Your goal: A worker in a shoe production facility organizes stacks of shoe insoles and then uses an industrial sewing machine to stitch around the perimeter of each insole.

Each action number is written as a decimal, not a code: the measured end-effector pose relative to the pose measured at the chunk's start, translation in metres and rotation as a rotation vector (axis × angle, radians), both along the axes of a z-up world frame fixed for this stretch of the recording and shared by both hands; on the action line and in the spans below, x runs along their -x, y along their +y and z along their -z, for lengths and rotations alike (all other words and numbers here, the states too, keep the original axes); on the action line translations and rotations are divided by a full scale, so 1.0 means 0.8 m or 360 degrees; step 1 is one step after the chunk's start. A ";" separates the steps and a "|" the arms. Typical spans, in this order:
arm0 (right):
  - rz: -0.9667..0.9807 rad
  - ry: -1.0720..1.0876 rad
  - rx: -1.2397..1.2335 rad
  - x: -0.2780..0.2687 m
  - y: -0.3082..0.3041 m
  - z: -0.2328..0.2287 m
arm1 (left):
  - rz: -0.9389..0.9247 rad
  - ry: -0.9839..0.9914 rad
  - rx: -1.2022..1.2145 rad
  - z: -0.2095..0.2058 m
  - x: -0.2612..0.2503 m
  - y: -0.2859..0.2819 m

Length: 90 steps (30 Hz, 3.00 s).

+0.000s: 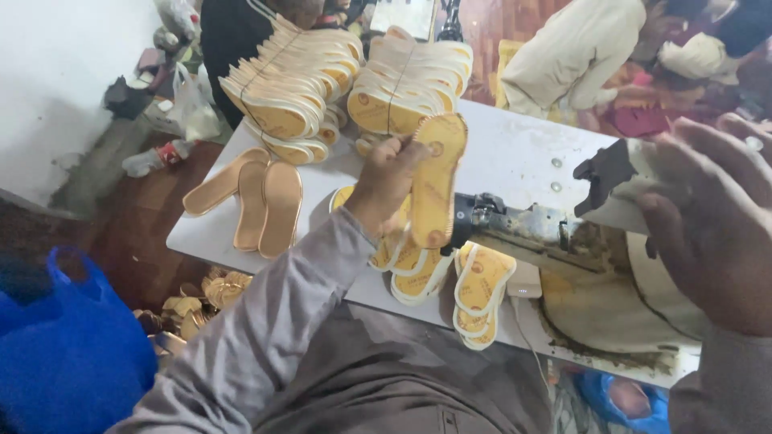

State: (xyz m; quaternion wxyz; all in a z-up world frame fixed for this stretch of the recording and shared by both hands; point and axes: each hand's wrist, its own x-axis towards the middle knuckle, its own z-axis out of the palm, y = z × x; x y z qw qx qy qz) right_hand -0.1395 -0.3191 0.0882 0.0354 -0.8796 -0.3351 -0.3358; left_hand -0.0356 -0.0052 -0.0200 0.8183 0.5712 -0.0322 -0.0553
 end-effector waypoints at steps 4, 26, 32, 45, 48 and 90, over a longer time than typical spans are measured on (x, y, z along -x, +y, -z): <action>0.0055 -0.0141 -0.0670 0.067 0.019 0.054 | -0.0131 -0.0272 -0.0033 -0.053 0.061 0.007; -0.0489 0.1575 -0.2342 0.103 0.166 0.069 | -0.0320 -0.1387 -0.1067 -0.089 0.182 0.011; 0.0098 0.0352 -0.1162 0.118 0.172 0.047 | -0.0143 -0.1112 -0.1118 -0.080 0.211 0.004; 0.0200 0.0290 -0.0815 0.140 0.152 0.045 | 0.1015 -0.0585 -0.0488 -0.089 0.203 -0.002; 0.0295 0.0576 -0.1625 0.148 0.155 0.056 | 0.0596 -0.1015 -0.1035 -0.078 0.198 -0.003; 0.0307 0.0903 -0.2382 0.153 0.018 0.084 | 0.0483 -0.1166 -0.0933 -0.048 0.197 -0.035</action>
